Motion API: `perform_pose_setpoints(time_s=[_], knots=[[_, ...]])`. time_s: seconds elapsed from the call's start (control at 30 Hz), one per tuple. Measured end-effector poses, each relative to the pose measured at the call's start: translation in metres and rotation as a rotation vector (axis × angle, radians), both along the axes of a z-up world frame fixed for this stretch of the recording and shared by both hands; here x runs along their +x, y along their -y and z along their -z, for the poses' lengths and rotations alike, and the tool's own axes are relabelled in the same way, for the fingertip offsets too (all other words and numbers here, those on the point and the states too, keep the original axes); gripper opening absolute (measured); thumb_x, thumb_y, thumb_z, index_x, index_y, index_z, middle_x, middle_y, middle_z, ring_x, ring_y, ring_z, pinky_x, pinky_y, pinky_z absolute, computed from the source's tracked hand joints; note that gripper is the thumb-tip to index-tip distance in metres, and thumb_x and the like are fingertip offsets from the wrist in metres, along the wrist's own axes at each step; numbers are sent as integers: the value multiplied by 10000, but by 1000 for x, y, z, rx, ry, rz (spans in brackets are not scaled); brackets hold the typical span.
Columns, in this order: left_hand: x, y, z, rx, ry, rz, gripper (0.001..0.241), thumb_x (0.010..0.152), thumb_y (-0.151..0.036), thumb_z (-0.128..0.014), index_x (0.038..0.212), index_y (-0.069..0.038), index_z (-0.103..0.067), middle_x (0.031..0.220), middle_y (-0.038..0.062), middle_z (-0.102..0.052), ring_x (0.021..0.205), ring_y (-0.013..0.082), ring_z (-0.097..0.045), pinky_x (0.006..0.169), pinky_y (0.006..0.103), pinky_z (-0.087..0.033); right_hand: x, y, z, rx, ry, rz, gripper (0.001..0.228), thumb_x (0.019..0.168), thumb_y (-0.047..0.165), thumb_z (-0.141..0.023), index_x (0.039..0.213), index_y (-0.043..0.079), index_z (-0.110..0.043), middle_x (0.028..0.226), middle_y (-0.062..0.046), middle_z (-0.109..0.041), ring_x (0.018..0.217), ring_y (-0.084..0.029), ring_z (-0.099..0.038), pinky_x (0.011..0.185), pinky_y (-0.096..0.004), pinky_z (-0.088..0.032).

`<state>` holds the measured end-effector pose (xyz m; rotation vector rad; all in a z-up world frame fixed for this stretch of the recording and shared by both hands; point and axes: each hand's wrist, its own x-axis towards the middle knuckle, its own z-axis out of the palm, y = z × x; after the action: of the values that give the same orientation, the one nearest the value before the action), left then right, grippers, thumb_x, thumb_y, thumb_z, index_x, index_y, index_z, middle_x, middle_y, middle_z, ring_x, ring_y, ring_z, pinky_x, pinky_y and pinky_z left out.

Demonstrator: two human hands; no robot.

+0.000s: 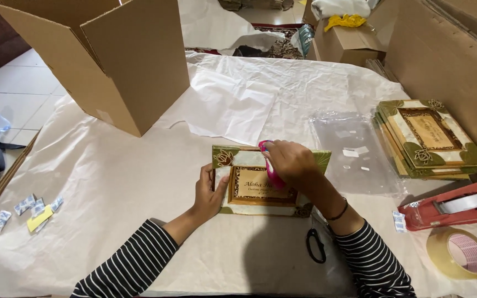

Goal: Cleaning and decorating picture frames using a small applicator tool and scissors.

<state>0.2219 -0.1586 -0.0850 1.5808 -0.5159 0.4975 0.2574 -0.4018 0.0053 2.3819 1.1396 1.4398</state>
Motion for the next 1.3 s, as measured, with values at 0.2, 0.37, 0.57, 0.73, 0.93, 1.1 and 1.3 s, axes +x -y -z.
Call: perform_pose_setpoints(time_s=[0.2,0.37,0.57,0.73,0.93,1.1,1.3], knots=[[-3,-1,-3,21,5,-15,308,1002,-144,-596,1257,-22,-473,786,85,-616,738,133,-574,705,337,-491,-5,30,-16,2,100,95,126,987,212,-692,959,90,-708,761,-98,-667,622,-258,-670,596,-361,-561],[-3,-2,-2,43,8,-19,316,1001,-157,-599,1255,-29,-461,787,65,-591,738,119,-545,704,333,-482,-38,72,-84,239,-307,239,295,1101,271,-584,985,43,-731,755,-170,-707,720,-359,-715,680,-460,-562],[-8,0,-15,62,4,-41,303,1005,-156,-589,1250,-37,-457,702,53,-555,656,123,-534,661,317,-461,-52,64,-113,456,-1153,103,380,995,205,-515,1138,-85,-716,1055,-374,-721,1055,-576,-648,941,-640,-482],[-8,0,-20,39,-6,-57,258,1014,-126,-560,1234,-31,-465,656,13,-555,612,97,-520,629,281,-440,-28,56,-80,289,-1120,159,401,1024,387,-500,965,48,-707,829,-266,-733,840,-507,-695,789,-553,-529],[-3,0,-11,15,-9,-93,277,1012,-134,-577,1243,-27,-470,694,46,-577,667,116,-553,662,292,-454,17,64,-17,250,-493,170,528,1078,467,-533,647,164,-572,545,-83,-592,571,-324,-667,562,-380,-522],[1,-2,4,31,12,-79,316,990,-147,-614,1245,-27,-471,727,74,-604,698,124,-544,678,323,-468,16,62,-22,428,-372,88,460,1046,338,-647,627,161,-581,534,-85,-590,561,-322,-655,532,-372,-514],[8,-5,18,42,46,-61,330,988,-144,-621,1257,-32,-468,846,105,-665,791,153,-625,746,344,-501,16,82,-25,618,-272,-17,378,1050,174,-715,680,176,-639,611,-42,-641,596,-294,-659,579,-347,-518]])
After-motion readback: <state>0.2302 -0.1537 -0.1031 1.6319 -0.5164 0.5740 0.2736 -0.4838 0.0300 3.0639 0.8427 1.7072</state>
